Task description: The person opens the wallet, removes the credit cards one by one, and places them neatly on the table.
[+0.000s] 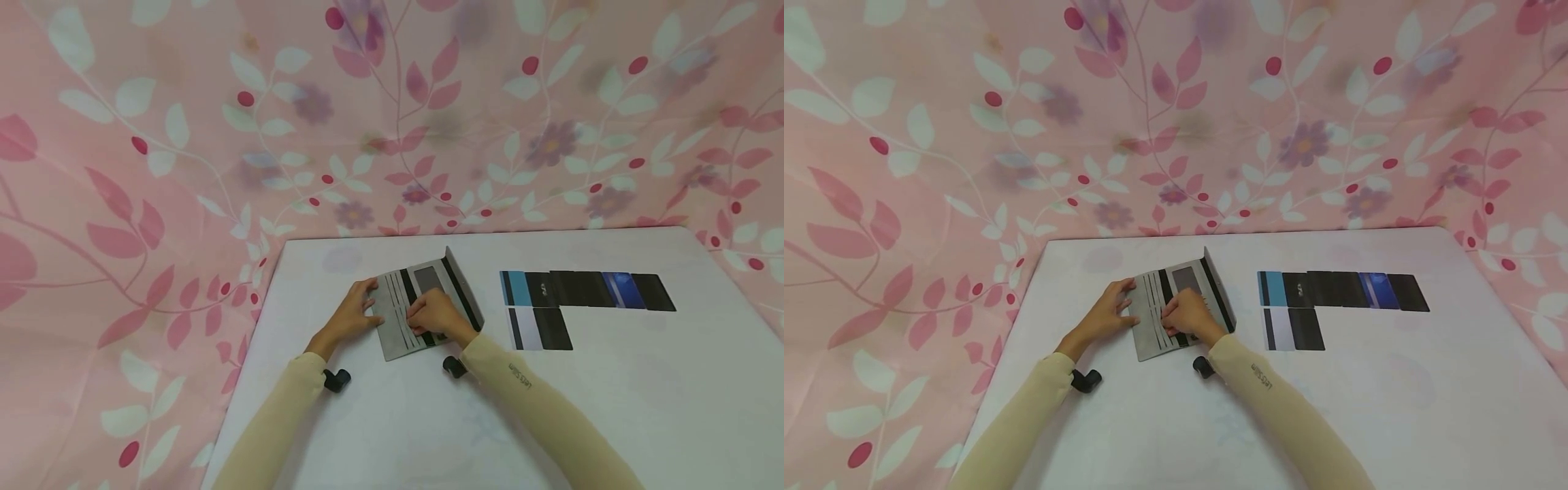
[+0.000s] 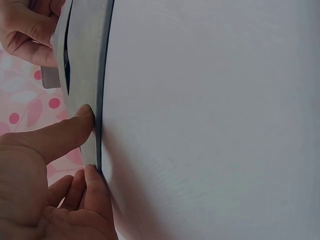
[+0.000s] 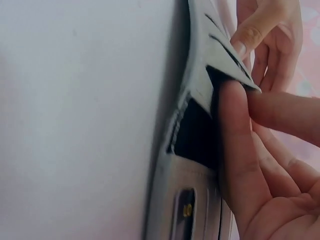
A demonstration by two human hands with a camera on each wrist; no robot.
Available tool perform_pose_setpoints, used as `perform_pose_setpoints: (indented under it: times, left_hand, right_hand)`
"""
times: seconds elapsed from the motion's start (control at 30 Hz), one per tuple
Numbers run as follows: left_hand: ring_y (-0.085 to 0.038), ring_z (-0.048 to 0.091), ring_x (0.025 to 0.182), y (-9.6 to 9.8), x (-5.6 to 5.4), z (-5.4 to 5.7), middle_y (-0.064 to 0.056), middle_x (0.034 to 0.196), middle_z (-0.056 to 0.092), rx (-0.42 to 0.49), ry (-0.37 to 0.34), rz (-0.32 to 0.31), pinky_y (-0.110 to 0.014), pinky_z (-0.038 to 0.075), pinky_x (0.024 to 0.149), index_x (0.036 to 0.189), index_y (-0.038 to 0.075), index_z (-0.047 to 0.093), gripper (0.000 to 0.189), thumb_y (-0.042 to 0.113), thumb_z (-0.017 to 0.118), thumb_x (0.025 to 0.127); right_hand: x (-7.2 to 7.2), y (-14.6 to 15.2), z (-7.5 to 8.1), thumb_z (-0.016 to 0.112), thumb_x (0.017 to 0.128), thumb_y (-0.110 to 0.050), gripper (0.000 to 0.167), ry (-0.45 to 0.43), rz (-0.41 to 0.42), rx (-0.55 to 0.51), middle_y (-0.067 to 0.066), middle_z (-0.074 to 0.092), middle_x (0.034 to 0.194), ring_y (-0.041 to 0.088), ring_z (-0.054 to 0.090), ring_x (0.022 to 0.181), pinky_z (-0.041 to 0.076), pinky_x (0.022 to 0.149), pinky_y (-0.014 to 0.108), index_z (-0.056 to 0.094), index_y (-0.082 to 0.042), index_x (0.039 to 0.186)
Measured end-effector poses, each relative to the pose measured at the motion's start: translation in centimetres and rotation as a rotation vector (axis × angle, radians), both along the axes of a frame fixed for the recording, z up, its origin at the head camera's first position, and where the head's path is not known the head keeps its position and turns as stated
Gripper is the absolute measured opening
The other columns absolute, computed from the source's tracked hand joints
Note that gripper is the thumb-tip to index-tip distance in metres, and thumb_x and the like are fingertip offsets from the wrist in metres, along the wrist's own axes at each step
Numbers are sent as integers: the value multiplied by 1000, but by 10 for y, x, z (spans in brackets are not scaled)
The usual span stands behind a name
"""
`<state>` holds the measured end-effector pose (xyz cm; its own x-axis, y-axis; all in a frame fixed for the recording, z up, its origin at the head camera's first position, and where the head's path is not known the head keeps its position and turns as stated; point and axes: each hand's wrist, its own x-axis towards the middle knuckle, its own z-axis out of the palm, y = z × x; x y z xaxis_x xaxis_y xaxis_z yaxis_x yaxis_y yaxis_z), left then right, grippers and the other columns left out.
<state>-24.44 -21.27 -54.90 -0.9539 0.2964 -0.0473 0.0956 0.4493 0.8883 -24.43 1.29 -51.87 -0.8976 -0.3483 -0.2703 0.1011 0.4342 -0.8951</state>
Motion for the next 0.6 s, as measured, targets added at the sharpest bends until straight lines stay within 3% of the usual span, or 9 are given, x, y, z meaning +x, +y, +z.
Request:
perform_pose_setpoints:
  times: [0.33,0.47,0.53,0.6]
  left_hand:
    - [-26,36,137,3,0,1,-14,146,32,2,-10,11,-24,42,108,151,3,26,95,-13,78,73]
    - [-30,34,138,6,2,4,-18,146,31,9,5,9,-27,41,109,150,0,26,94,-14,77,73]
    - [-35,34,138,8,6,14,-23,146,30,21,-1,-3,-33,41,110,150,-4,25,93,-16,75,73]
    - [-35,34,138,7,6,14,-23,146,29,22,-1,-4,-32,41,110,150,-4,24,93,-17,75,73]
  right_hand:
    - [-2,9,3,74,80,-1,4,112,-2,104,5,70,69,16,67,55,59,52,28,76,0,84]
    - [-5,12,4,75,80,-3,4,70,14,127,5,70,70,16,67,56,60,53,27,76,-1,83]
    - [-7,12,4,76,80,-3,3,36,21,123,5,70,70,17,68,56,60,53,27,76,-1,83]
    - [-7,12,4,76,80,-3,3,-4,36,123,7,70,70,18,68,56,61,53,28,75,0,82]
